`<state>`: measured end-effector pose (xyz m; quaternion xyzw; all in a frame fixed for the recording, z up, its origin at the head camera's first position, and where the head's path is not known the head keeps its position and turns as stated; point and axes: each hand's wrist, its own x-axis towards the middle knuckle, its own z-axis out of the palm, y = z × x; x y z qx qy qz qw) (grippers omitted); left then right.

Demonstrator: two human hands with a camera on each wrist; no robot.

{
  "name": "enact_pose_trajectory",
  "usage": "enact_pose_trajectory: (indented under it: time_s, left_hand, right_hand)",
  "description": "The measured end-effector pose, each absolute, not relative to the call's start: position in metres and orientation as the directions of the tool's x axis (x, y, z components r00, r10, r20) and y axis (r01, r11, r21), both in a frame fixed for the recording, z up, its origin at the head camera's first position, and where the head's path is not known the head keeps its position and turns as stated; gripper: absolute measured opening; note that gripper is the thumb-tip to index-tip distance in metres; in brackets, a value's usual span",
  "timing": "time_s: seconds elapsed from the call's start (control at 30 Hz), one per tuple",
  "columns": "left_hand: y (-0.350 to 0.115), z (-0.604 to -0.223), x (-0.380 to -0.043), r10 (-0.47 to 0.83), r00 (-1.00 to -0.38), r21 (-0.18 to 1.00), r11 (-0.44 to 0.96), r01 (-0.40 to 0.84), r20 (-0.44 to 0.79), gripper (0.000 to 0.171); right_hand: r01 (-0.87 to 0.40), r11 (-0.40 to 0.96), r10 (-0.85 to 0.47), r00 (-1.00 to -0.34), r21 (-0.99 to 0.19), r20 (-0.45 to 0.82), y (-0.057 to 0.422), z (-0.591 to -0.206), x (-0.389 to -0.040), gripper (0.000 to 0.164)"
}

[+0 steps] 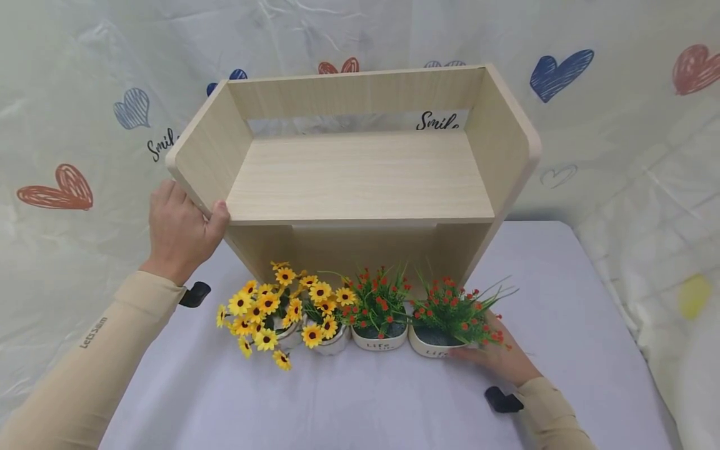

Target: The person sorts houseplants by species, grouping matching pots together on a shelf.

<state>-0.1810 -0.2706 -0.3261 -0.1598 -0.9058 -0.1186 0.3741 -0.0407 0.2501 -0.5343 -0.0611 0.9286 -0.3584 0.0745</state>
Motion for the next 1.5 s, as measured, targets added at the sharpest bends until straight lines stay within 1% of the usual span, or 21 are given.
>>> enact_pose_trajectory:
  time_s: [0.1,0.2,0.23,0.3,0.33,0.4,0.47,0.53,0.6,0.67,0.73,0.8,0.83,0.93,1.0,1.07,1.13,1.23,1.3,1.4,1.5]
  left_hand:
    - [-0.271,-0.326,-0.181,0.202,-0.669,0.096,0.92,0.38,0.715,0.062]
    - [-0.27,-0.326,-0.18,0.205,-0.672,0.096,0.919,0.382,0.712,0.062]
    - [-0.27,-0.326,-0.18,0.205,-0.673,0.096,0.919,0.381,0.711,0.063]
    - [-0.27,-0.326,-0.18,0.204,-0.675,0.097,0.92,0.381,0.709,0.063]
    - [-0.27,-0.326,-0.18,0.204,-0.675,0.097,0.92,0.38,0.709,0.063]
    - [-0.27,-0.326,-0.18,0.205,-0.675,0.097,0.92,0.38,0.709,0.063]
    - [-0.271,-0.326,-0.18,0.207,-0.673,0.092,0.92,0.38,0.71,0.063]
    - [-0.272,-0.326,-0.18,0.209,-0.675,0.09,0.921,0.379,0.708,0.063]
    - [-0.272,-0.326,-0.18,0.21,-0.675,0.09,0.92,0.381,0.707,0.063]
    - [-0.272,-0.326,-0.18,0.21,-0.676,0.091,0.92,0.381,0.706,0.063]
    - [-0.272,-0.325,-0.18,0.209,-0.676,0.094,0.919,0.382,0.706,0.063]
    - [-0.272,-0.325,-0.18,0.211,-0.674,0.093,0.918,0.385,0.708,0.062]
    - [-0.272,-0.325,-0.18,0.212,-0.673,0.092,0.918,0.385,0.709,0.062]
    - [-0.272,-0.324,-0.179,0.211,-0.674,0.095,0.917,0.387,0.708,0.063]
    - [-0.271,-0.324,-0.179,0.211,-0.677,0.096,0.917,0.386,0.705,0.064]
    - [-0.271,-0.324,-0.179,0.21,-0.68,0.097,0.919,0.383,0.703,0.064]
    - [-0.271,-0.324,-0.179,0.208,-0.682,0.098,0.919,0.381,0.701,0.065]
    - [-0.272,-0.325,-0.179,0.205,-0.683,0.101,0.92,0.379,0.701,0.065]
    - [-0.272,-0.325,-0.18,0.202,-0.683,0.104,0.919,0.379,0.702,0.065]
    - [-0.272,-0.326,-0.18,0.198,-0.686,0.11,0.919,0.377,0.7,0.065]
    - [-0.272,-0.326,-0.18,0.192,-0.69,0.117,0.92,0.375,0.698,0.065]
  right_hand:
    - [-0.016,0.764,-0.135,-0.982,-0.645,-0.135,0.25,-0.532,-0.039,0.081]
    - [0.082,0.779,-0.069,-0.974,-0.621,-0.215,0.251,-0.529,-0.038,0.095]
    - [0.098,0.791,-0.059,-0.97,-0.604,-0.235,0.251,-0.529,-0.037,0.095]
    - [0.122,0.817,-0.044,-0.961,-0.563,-0.273,0.254,-0.527,-0.035,0.091]
    - [0.142,0.814,-0.035,-0.956,-0.563,-0.292,0.255,-0.527,-0.035,0.08]
    - [0.172,0.815,-0.019,-0.947,-0.553,-0.322,0.257,-0.525,-0.033,0.068]
    - [0.184,0.817,-0.003,-0.946,-0.547,-0.324,0.259,-0.523,-0.031,0.065]
    - [0.186,0.81,0.004,-0.95,-0.557,-0.311,0.26,-0.52,-0.029,0.069]
    - [0.154,0.81,0.002,-0.966,-0.566,-0.259,0.261,-0.515,-0.027,0.086]
    - [0.157,0.794,0.009,-0.969,-0.587,-0.246,0.261,-0.51,-0.025,0.089]
    - [0.179,0.779,0.022,-0.965,-0.601,-0.26,0.261,-0.503,-0.023,0.084]
    - [0.17,0.763,0.02,-0.971,-0.624,-0.24,0.261,-0.497,-0.023,0.086]
    - [0.182,0.758,0.021,-0.967,-0.627,-0.255,0.261,-0.493,-0.022,0.088]
    - [0.162,0.784,0.008,-0.968,-0.599,-0.251,0.262,-0.482,-0.022,0.1]
    - [0.153,0.783,0.004,-0.97,-0.602,-0.243,0.262,-0.474,-0.021,0.101]
    - [0.151,0.802,0.004,-0.969,-0.578,-0.248,0.261,-0.467,-0.021,0.104]
    - [0.147,0.791,0.005,-0.972,-0.594,-0.234,0.26,-0.459,-0.022,0.101]
    - [0.108,0.787,0.002,-0.985,-0.607,-0.172,0.258,-0.448,-0.021,0.094]
    - [0.076,0.765,-0.002,-0.993,-0.64,-0.12,0.256,-0.441,-0.021,0.087]
    - [0.004,0.739,-0.021,-0.999,-0.674,-0.029,0.254,-0.433,-0.022,0.085]
    - [-0.03,0.712,-0.016,-1.0,-0.702,0.026,0.253,-0.426,-0.021,0.082]
